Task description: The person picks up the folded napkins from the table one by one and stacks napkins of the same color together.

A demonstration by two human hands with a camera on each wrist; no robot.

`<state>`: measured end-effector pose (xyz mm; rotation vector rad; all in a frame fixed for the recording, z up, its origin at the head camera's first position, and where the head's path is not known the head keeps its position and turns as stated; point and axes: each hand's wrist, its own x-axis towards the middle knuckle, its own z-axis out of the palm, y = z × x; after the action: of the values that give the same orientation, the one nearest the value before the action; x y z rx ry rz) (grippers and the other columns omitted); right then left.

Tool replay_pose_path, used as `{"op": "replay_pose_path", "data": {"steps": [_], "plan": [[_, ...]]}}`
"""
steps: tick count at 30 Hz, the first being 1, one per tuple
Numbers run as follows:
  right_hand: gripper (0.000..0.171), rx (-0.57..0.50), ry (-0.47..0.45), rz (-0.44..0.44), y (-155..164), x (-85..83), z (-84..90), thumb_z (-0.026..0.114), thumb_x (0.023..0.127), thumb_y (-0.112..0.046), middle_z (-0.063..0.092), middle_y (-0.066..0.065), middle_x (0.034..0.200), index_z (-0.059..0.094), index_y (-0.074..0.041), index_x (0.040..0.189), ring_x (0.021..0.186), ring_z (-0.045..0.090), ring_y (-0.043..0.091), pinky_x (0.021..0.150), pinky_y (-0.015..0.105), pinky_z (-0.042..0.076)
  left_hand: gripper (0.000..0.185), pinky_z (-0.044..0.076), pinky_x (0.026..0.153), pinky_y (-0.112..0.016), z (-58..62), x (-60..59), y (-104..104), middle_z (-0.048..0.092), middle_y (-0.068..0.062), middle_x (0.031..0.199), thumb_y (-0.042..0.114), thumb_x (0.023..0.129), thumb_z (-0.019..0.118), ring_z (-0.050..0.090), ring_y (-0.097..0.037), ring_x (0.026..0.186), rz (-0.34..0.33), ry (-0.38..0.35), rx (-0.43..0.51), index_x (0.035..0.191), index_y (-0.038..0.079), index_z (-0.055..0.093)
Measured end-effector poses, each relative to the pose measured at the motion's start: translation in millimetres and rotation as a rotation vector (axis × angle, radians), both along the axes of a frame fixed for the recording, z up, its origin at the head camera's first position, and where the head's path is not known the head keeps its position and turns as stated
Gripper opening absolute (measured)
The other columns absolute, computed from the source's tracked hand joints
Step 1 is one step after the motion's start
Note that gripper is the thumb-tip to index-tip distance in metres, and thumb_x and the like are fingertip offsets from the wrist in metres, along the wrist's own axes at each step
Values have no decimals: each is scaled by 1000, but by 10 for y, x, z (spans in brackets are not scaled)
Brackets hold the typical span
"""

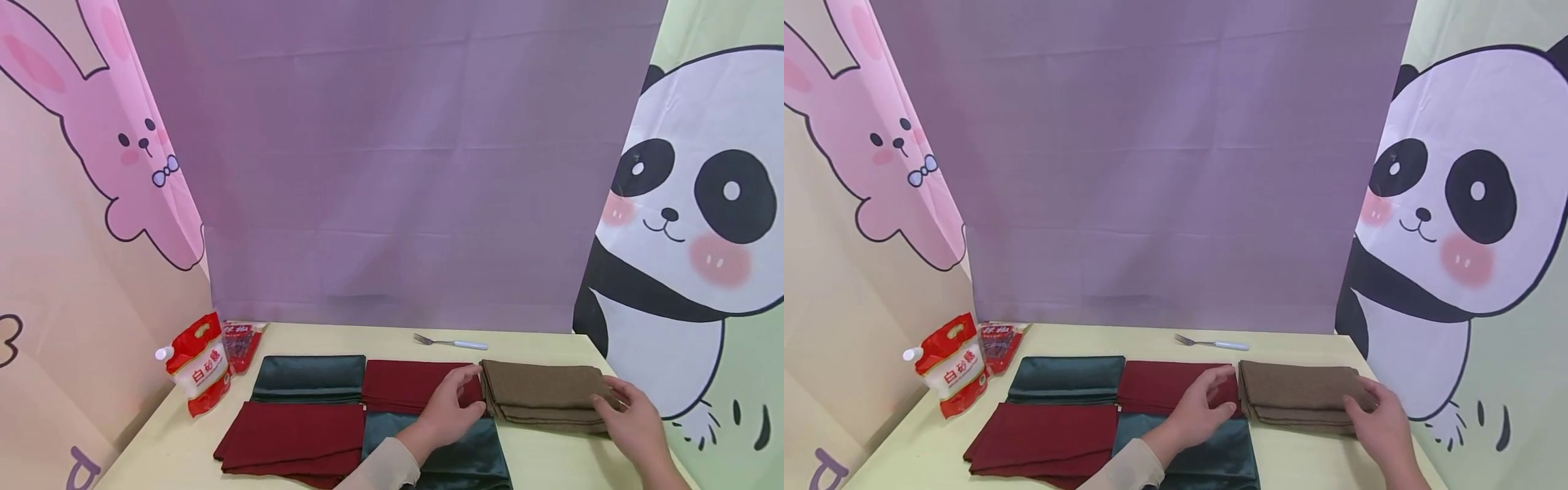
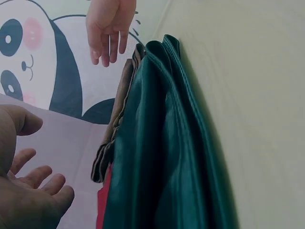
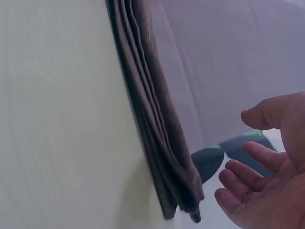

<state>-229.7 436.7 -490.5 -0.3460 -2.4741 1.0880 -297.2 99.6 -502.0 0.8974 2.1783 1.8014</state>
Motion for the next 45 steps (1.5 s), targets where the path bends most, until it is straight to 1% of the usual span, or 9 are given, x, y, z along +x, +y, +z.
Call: {"op": "replay_pose_path", "data": {"steps": [2, 6, 9, 13, 20, 26, 28, 33, 45], "plan": [[57, -29, -9, 7, -101, 6, 23, 66, 104, -22, 48, 36, 148, 48, 10, 146, 132, 53, 47, 71, 0, 36, 52, 35, 120, -50, 15, 19, -74, 46, 8, 155, 21, 104, 67, 41, -23, 147, 24, 15, 2, 152, 28, 49], [57, -57, -13, 42, -288, -1, 25, 67, 104, -24, 51, 34, 148, 49, 8, 148, 117, 63, 8, 74, 0, 39, 51, 35, 119, -54, 57, 69, -238, 48, 11, 153, 25, 105, 67, 43, -25, 145, 65, 41, 4, 152, 31, 49], [56, -65, -6, 83, -390, -13, 8, 68, 104, -25, 52, 32, 147, 50, 5, 148, 104, 44, -16, 76, 1, 42, 51, 34, 119, -56, 77, 95, -370, 49, 10, 153, 26, 105, 67, 44, -26, 145, 74, 57, 10, 152, 31, 49], [57, -71, -28, 123, -487, -23, 0, 67, 105, -25, 52, 30, 148, 48, 5, 149, 111, 50, -6, 78, 3, 43, 51, 35, 118, -57, 66, 131, -563, 51, 5, 152, 25, 105, 68, 46, -28, 143, 86, 73, 7, 152, 31, 49], [56, -85, -35, 170, -602, -4, 17, 66, 106, -23, 52, 31, 148, 47, 7, 149, 131, 55, 38, 81, 4, 44, 53, 35, 118, -58, 52, 154, -850, 51, 0, 152, 23, 105, 67, 46, -31, 143, 106, 95, -11, 154, 28, 48], [55, -74, -1, 182, -669, 20, 22, 68, 104, -24, 55, 30, 145, 51, 5, 147, 110, 50, -12, 83, 4, 44, 54, 37, 116, -59, 66, 192, -1045, 49, -7, 154, 23, 106, 66, 44, -34, 143, 110, 71, -22, 156, 23, 46], [54, -74, 12, 199, -695, 26, 27, 69, 104, -22, 55, 30, 144, 51, 6, 146, 113, 54, -7, 83, 4, 44, 53, 40, 115, -58, 71, 204, -1112, 49, -8, 153, 23, 105, 67, 46, -36, 141, 123, 72, -17, 155, 23, 47], [56, -84, -21, 222, -773, 17, 66, 67, 105, -26, 54, 28, 148, 49, 4, 149, 132, 55, 40, 85, 6, 45, 53, 42, 112, -58, 63, 225, -1306, 51, -5, 150, 24, 103, 70, 47, -35, 137, 160, 61, 3, 152, 27, 50], [54, -105, -111, 250, -1031, -6, 61, 68, 104, -30, 60, 20, 144, 53, -2, 148, 128, 59, 35, 88, 21, 52, 56, 43, 110, -59, -34, 243, -1798, 46, -13, 156, 22, 105, 67, 46, -42, 140, 142, -19, -15, 156, 13, 45]]}}
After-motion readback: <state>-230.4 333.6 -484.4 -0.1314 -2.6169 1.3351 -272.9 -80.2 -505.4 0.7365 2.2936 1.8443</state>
